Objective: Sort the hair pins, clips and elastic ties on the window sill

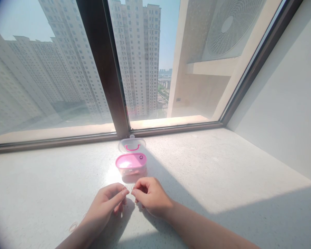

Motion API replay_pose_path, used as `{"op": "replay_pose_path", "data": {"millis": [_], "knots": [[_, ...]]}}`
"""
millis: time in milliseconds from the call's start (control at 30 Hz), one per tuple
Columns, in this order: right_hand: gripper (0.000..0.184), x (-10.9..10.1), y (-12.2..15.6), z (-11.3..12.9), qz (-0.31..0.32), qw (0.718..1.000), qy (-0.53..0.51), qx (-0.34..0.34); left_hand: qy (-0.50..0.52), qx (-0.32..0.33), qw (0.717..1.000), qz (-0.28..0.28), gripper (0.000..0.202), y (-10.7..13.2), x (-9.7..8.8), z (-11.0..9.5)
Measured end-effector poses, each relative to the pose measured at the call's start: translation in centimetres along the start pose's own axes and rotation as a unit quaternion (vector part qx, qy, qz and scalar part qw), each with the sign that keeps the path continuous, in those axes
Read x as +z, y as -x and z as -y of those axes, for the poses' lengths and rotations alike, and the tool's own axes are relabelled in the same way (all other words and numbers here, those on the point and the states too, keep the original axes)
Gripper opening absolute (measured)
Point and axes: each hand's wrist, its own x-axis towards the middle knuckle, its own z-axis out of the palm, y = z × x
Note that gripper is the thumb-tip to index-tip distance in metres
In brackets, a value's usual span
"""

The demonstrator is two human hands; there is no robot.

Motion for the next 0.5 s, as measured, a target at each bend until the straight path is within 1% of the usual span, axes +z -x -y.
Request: {"op": "replay_pose_path", "data": {"millis": [500], "knots": [[0.018,-0.06,-0.02,0.08,-0.004,1.000,-0.002,0.003,-0.011,0.000,1.000,0.011,0.034,0.01,-0.12,0.10]]}}
